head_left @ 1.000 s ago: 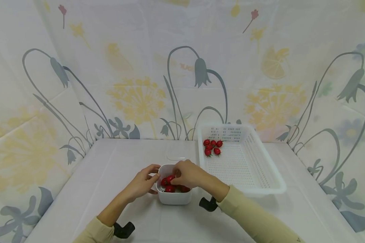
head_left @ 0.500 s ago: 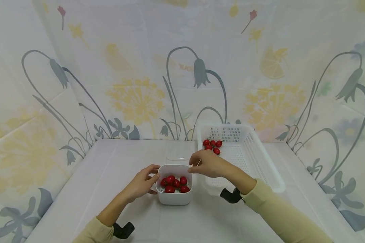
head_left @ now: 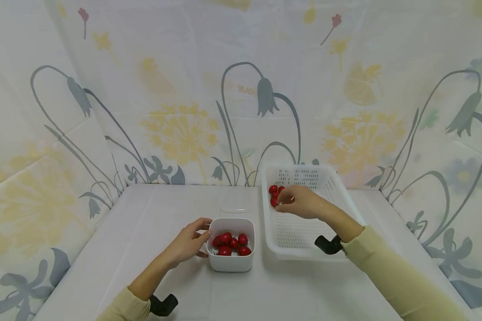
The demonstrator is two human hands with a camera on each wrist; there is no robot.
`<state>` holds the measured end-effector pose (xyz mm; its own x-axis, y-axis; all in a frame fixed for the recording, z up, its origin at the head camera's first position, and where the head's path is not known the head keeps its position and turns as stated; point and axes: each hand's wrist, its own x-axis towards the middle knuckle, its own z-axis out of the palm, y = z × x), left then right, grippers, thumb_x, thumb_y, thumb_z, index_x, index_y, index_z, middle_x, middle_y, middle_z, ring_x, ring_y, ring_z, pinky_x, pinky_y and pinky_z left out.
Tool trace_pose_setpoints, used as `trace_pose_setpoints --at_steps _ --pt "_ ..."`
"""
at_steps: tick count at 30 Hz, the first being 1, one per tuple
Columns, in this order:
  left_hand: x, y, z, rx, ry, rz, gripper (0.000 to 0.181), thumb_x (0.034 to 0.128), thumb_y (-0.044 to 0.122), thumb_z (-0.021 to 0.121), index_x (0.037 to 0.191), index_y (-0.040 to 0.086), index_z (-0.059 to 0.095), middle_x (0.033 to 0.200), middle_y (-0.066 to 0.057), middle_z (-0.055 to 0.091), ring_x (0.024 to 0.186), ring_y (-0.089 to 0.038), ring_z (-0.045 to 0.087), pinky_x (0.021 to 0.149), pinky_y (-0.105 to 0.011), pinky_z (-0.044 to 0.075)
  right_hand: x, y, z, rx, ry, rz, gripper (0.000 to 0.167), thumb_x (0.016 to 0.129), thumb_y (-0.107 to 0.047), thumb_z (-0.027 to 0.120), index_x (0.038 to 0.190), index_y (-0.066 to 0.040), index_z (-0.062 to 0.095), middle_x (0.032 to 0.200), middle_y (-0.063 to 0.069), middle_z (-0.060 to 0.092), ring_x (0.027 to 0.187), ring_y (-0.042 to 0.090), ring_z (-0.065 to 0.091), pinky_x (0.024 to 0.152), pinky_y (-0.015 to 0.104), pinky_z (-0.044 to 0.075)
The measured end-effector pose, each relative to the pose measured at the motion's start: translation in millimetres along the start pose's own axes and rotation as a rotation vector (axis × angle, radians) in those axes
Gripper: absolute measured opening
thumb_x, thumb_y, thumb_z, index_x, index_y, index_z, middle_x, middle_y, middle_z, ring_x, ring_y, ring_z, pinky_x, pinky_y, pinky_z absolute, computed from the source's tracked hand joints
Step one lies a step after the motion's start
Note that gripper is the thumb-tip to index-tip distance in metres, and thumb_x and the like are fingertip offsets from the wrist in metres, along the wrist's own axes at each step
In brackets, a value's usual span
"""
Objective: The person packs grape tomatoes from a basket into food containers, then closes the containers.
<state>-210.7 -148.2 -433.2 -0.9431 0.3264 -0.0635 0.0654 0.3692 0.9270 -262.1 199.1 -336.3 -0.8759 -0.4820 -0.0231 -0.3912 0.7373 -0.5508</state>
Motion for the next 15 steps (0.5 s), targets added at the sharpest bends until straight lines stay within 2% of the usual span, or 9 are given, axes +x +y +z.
trace_pose_setpoints --at_steps 5,15 --pt "-0.1 0.3 -0.3 -0.002 -0.003 0.005 0.037 0.1067 0.014 0.053 0.143 0.005 0.05 0.143 -0.027 0.052 0.113 -0.04 0.064 0.066 -0.041 0.065 3.9 17.2 -11.8 0.003 0.022 0.041 0.022 0.095 -0.021 0.07 0.105 -0.001 0.07 0.099 0.009 0.072 0.095 0.028 0.066 0.078 0.041 0.058" --pt "-1.7 2.9 -0.1 0.002 0.006 0.004 0.037 0.1067 0.014 0.053 0.143 0.005 0.051 0.143 -0.027 0.052 0.11 -0.036 0.065 0.067 -0.042 0.065 20.7 55.4 -20.4 -0.01 0.041 0.162 0.04 0.095 -0.023 0.069 0.122 0.007 0.064 0.114 0.024 0.069 0.104 0.039 0.065 0.084 0.049 0.058"
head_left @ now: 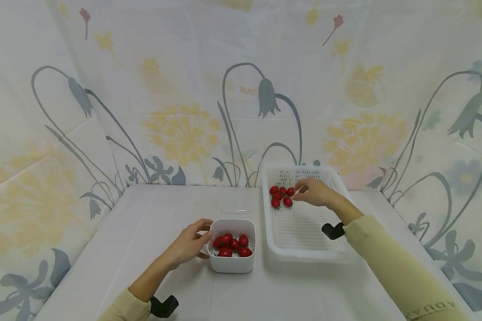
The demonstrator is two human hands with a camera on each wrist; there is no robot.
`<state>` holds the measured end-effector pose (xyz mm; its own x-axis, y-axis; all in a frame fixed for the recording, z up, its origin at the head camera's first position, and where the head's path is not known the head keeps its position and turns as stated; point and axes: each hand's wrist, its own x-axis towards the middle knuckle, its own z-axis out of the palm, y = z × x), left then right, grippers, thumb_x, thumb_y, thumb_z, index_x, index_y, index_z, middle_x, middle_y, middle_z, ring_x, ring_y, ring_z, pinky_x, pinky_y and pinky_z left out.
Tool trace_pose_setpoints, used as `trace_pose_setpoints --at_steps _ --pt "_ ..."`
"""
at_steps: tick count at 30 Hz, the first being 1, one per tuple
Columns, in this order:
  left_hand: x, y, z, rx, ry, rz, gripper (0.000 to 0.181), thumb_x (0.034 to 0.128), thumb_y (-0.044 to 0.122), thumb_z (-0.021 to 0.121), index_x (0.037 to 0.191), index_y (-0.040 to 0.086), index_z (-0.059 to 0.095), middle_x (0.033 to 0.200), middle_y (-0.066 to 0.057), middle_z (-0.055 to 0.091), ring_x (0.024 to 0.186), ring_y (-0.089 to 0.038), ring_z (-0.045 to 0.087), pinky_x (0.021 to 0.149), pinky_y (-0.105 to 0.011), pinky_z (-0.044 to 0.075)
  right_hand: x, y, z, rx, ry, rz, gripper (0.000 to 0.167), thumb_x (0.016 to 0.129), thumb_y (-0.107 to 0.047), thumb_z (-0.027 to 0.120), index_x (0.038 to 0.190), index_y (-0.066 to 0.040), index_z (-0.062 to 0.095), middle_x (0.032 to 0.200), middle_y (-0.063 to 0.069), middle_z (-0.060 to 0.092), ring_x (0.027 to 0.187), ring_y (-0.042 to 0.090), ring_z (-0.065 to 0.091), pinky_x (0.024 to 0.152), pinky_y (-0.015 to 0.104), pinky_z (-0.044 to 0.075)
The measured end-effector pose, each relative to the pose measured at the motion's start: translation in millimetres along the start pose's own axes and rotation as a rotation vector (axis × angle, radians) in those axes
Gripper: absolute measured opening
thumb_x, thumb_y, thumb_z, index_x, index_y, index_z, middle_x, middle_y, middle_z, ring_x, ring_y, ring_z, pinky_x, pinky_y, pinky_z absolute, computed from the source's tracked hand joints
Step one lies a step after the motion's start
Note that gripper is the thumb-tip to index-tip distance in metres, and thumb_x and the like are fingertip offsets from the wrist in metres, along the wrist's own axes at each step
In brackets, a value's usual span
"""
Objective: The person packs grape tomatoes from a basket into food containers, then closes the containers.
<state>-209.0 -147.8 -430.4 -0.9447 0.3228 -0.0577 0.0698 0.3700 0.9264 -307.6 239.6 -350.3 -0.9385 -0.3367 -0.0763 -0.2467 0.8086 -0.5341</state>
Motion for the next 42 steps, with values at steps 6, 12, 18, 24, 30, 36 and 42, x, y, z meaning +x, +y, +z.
trace_pose_setpoints --at_steps 6,12,18,24,30,36,42 --pt "0.1 0.5 -0.2 -0.003 0.001 0.0 0.037 0.1066 0.013 0.053 0.143 0.005 0.051 0.143 -0.027 0.052 0.112 -0.039 0.064 0.067 -0.042 0.065 14.4 23.4 4.0 0.031 -0.004 0.081 0.045 0.097 -0.023 0.068 0.126 0.01 0.059 0.123 0.031 0.063 0.112 0.045 0.061 0.091 0.054 0.056" --pt "-0.4 1.0 0.2 0.006 0.004 -0.004 0.037 0.1064 0.013 0.053 0.142 0.005 0.051 0.142 -0.027 0.052 0.112 -0.04 0.064 0.067 -0.042 0.065 29.5 45.2 13.1 0.156 -0.035 0.141 0.052 0.099 -0.02 0.066 0.136 0.014 0.05 0.134 0.036 0.054 0.117 0.047 0.06 0.095 0.051 0.057" --pt "-1.0 0.8 1.2 -0.003 0.003 -0.004 0.037 0.1063 0.013 0.054 0.142 0.005 0.051 0.142 -0.026 0.053 0.112 -0.038 0.064 0.067 -0.042 0.065 36.4 50.0 22.1 0.242 -0.062 0.185 0.055 0.098 -0.017 0.065 0.138 0.016 0.046 0.134 0.037 0.052 0.117 0.048 0.059 0.096 0.052 0.055" --pt "-2.0 0.3 3.9 -0.019 0.005 -0.018 0.036 0.1061 0.014 0.054 0.141 0.006 0.052 0.142 -0.025 0.053 0.111 -0.035 0.064 0.067 -0.044 0.065 43.3 53.6 33.2 0.233 -0.092 0.203 0.05 0.1 -0.018 0.064 0.136 0.014 0.05 0.131 0.032 0.059 0.116 0.045 0.062 0.095 0.051 0.056" --pt "-0.5 -1.1 2.1 -0.015 0.002 -0.016 0.037 0.1064 0.014 0.054 0.142 0.006 0.051 0.142 -0.026 0.052 0.114 -0.038 0.063 0.067 -0.043 0.065 51.1 53.3 40.7 0.192 -0.106 0.208 0.05 0.098 -0.018 0.066 0.134 0.015 0.053 0.132 0.031 0.059 0.11 0.04 0.066 0.092 0.049 0.058" --pt "1.8 -2.6 1.2 -0.015 0.005 -0.024 0.037 0.1063 0.015 0.054 0.143 0.006 0.051 0.143 -0.025 0.052 0.115 -0.038 0.063 0.067 -0.041 0.065 62.7 57.1 48.8 0.112 -0.085 0.212 0.045 0.095 -0.021 0.071 0.124 0.012 0.063 0.114 0.023 0.069 0.098 0.032 0.069 0.083 0.045 0.06" --pt "0.6 -2.8 0.0 -0.016 -0.007 -0.02 0.037 0.1064 0.015 0.054 0.142 0.006 0.051 0.143 -0.025 0.052 0.114 -0.037 0.063 0.068 -0.042 0.065 69.0 54.6 56.9 0.07 -0.056 0.236 0.042 0.092 -0.021 0.075 0.119 0.01 0.065 0.107 0.018 0.067 0.086 0.024 0.065 0.072 0.036 0.06"
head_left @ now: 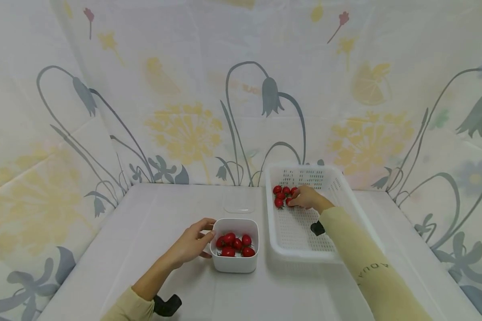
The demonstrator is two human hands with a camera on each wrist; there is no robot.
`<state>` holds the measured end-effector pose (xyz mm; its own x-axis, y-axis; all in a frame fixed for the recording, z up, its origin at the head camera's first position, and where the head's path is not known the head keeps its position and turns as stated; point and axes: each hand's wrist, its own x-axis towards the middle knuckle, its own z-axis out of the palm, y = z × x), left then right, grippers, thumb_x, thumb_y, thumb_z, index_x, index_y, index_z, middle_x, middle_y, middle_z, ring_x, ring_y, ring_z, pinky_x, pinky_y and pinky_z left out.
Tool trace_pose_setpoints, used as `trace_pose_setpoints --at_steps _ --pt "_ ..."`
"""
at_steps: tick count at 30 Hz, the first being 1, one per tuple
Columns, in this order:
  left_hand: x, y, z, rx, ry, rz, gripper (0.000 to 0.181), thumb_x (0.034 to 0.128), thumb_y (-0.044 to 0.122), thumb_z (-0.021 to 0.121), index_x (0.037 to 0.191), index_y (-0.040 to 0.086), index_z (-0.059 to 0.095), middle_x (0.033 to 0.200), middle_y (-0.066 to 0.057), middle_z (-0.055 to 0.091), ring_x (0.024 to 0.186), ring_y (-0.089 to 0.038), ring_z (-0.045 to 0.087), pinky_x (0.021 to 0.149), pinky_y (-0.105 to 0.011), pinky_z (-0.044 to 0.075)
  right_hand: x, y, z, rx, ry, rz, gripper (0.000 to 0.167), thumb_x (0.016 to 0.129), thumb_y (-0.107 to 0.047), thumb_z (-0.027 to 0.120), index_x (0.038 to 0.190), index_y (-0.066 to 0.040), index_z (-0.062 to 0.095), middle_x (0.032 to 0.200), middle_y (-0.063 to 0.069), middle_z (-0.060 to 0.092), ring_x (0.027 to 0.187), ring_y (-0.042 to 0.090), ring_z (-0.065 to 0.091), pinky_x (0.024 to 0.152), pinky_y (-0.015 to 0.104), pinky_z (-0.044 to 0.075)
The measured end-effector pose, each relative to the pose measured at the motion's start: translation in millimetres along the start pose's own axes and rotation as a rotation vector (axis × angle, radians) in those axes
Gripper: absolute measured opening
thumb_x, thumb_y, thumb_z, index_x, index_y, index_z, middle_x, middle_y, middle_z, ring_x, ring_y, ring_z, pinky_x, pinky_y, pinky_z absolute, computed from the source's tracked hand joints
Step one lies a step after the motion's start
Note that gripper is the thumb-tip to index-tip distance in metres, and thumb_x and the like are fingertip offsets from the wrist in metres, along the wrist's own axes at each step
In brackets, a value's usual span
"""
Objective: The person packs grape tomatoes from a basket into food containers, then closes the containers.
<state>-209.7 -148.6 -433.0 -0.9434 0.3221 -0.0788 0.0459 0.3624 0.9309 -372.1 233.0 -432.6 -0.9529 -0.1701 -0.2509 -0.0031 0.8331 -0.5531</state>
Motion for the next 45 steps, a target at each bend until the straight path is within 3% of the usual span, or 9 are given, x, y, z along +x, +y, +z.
trace_pose_setpoints --at_steps 8,14,22,32,45 --pt "-0.3 0.0 0.6 -0.004 -0.005 0.004 0.038 0.1064 0.016 0.054 0.143 0.007 0.051 0.143 -0.025 0.052 0.113 -0.036 0.064 0.069 -0.043 0.065 -3.9 -5.4 -0.5 -0.01 -0.026 -0.006 0.031 0.092 -0.019 0.076 0.108 0.006 0.07 0.09 0.013 0.071 0.08 0.021 0.068 0.074 0.039 0.063" --pt "-1.1 0.3 0.1 -0.008 -0.002 0.011 0.038 0.1064 0.016 0.054 0.143 0.006 0.05 0.143 -0.026 0.052 0.113 -0.037 0.064 0.068 -0.044 0.065 -12.7 -11.2 -3.7 0.041 -0.064 -0.037 0.023 0.095 -0.019 0.073 0.098 0.003 0.071 0.087 0.016 0.072 0.086 0.03 0.071 0.081 0.044 0.062" --pt "-0.9 2.8 0.3 -0.016 0.009 0.005 0.038 0.1066 0.015 0.053 0.144 0.005 0.05 0.144 -0.026 0.051 0.115 -0.039 0.063 0.068 -0.044 0.065 -23.1 -18.8 -9.5 0.126 -0.097 -0.089 0.027 0.098 -0.021 0.069 0.107 0.005 0.071 0.093 0.018 0.073 0.095 0.036 0.071 0.088 0.046 0.061" --pt "-0.8 0.1 0.5 0.0 0.007 0.01 0.039 0.1068 0.016 0.054 0.144 0.006 0.05 0.144 -0.026 0.052 0.115 -0.038 0.063 0.067 -0.043 0.065 -48.0 -34.0 -18.2 0.225 -0.151 -0.153 0.032 0.099 -0.021 0.067 0.11 0.008 0.068 0.09 0.006 0.072 0.085 0.018 0.069 0.091 0.046 0.06" --pt "0.5 -1.8 0.5 -0.001 0.003 0.01 0.039 0.107 0.016 0.053 0.145 0.006 0.049 0.144 -0.026 0.051 0.117 -0.04 0.062 0.068 -0.043 0.065 -78.5 -46.7 -18.9 0.266 -0.154 -0.218 0.031 0.098 -0.025 0.069 0.111 0.003 0.07 0.102 0.012 0.074 0.089 0.02 0.07 0.091 0.045 0.06"
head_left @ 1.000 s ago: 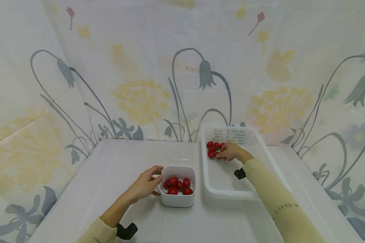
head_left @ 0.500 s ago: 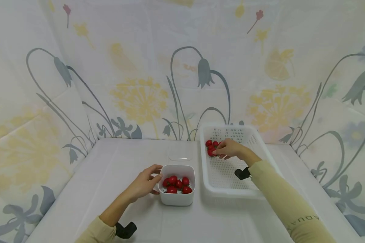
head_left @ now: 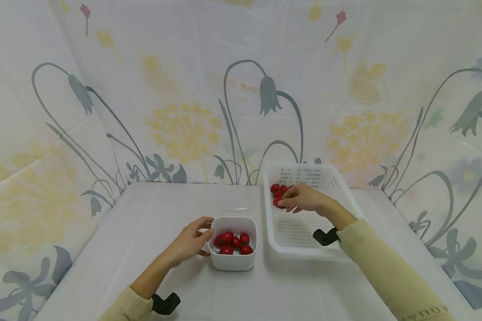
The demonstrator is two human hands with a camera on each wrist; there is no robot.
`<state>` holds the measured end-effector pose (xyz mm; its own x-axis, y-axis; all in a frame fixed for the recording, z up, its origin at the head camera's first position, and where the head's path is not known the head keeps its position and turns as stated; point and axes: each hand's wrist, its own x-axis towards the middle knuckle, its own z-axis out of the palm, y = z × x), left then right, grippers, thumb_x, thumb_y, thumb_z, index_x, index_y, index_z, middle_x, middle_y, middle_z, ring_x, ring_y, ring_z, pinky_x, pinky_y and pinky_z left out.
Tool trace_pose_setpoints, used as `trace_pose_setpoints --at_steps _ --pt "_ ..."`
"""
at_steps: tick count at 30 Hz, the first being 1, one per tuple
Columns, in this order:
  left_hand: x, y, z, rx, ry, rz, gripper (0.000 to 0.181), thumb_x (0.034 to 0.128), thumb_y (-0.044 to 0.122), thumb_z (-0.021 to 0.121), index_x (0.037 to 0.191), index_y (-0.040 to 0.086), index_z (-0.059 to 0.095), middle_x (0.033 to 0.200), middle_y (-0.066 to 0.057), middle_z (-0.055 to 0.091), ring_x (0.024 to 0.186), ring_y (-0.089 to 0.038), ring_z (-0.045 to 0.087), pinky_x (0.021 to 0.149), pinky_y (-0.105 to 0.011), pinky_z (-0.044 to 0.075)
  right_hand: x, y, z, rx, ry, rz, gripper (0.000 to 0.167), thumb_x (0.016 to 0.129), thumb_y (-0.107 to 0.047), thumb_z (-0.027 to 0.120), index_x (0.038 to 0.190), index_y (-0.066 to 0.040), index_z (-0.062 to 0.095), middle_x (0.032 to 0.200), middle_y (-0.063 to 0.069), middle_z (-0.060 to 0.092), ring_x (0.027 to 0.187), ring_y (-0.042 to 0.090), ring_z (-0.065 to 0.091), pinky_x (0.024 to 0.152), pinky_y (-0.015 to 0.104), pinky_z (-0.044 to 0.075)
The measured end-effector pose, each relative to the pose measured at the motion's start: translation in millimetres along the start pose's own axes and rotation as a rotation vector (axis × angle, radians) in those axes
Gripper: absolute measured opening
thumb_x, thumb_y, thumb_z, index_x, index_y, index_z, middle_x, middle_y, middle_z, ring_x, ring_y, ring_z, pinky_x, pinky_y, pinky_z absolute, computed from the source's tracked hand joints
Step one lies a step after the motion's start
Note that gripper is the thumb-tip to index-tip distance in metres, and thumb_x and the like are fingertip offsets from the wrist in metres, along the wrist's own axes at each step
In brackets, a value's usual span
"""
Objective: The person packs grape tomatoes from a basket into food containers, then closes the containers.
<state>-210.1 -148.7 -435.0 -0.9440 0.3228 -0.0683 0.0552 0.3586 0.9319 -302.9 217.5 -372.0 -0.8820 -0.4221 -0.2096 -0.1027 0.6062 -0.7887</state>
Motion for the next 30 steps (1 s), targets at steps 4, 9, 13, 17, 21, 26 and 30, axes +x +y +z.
trace_pose_setpoints --at_steps 4,9,13,17,21,26,30 --pt "0.2 -0.2 0.1 0.01 0.001 -0.003 0.039 0.1069 0.016 0.053 0.144 0.007 0.049 0.144 -0.025 0.051 0.116 -0.038 0.063 0.068 -0.041 0.065 -7.6 -6.1 4.9 0.009 0.004 -0.027 0.029 0.098 -0.025 0.07 0.111 0.002 0.072 0.101 0.012 0.075 0.089 0.02 0.07 0.089 0.043 0.061" --pt "-0.5 1.0 -0.5 0.013 0.004 -0.005 0.039 0.1068 0.017 0.054 0.145 0.007 0.049 0.144 -0.025 0.051 0.116 -0.038 0.063 0.068 -0.041 0.065 -15.0 -15.5 12.5 0.025 -0.002 -0.068 0.029 0.097 -0.025 0.071 0.11 0.0 0.074 0.102 0.011 0.075 0.09 0.02 0.07 0.088 0.042 0.061" --pt "-1.8 2.6 -0.4 0.019 0.012 -0.005 0.039 0.1066 0.016 0.054 0.144 0.006 0.05 0.144 -0.025 0.051 0.116 -0.039 0.063 0.067 -0.042 0.065 -19.1 -24.3 19.4 0.042 -0.016 -0.099 0.029 0.097 -0.024 0.071 0.111 0.002 0.073 0.101 0.012 0.075 0.09 0.021 0.07 0.089 0.044 0.061" --pt "-2.4 3.6 0.0 0.016 0.013 -0.007 0.039 0.1065 0.016 0.054 0.144 0.006 0.05 0.144 -0.025 0.052 0.116 -0.039 0.063 0.068 -0.042 0.065 -20.4 -31.7 29.1 0.04 -0.035 -0.125 0.028 0.097 -0.025 0.071 0.11 0.0 0.073 0.099 0.011 0.075 0.09 0.023 0.069 0.089 0.043 0.06" --pt "-1.9 3.5 0.0 0.009 0.008 -0.007 0.039 0.1067 0.016 0.054 0.144 0.006 0.05 0.144 -0.025 0.052 0.116 -0.039 0.063 0.068 -0.042 0.065 -20.1 -39.3 41.0 0.031 -0.062 -0.158 0.026 0.097 -0.026 0.071 0.109 -0.003 0.074 0.1 0.012 0.075 0.09 0.024 0.068 0.09 0.045 0.059" --pt "-1.2 2.7 -0.1 0.006 0.006 -0.009 0.039 0.1067 0.014 0.053 0.144 0.006 0.049 0.144 -0.026 0.051 0.116 -0.039 0.062 0.068 -0.043 0.065 -17.8 -49.6 55.4 0.037 -0.089 -0.187 0.026 0.097 -0.026 0.07 0.109 -0.003 0.074 0.102 0.013 0.075 0.089 0.021 0.067 0.089 0.043 0.059" --pt "-1.1 3.0 -0.3 0.008 0.003 -0.009 0.039 0.1068 0.014 0.053 0.145 0.005 0.049 0.144 -0.026 0.051 0.116 -0.039 0.062 0.069 -0.043 0.065 -14.1 -56.6 66.6 0.032 -0.102 -0.199 0.024 0.097 -0.026 0.07 0.109 -0.005 0.074 0.1 0.008 0.074 0.09 0.022 0.067 0.084 0.036 0.059"
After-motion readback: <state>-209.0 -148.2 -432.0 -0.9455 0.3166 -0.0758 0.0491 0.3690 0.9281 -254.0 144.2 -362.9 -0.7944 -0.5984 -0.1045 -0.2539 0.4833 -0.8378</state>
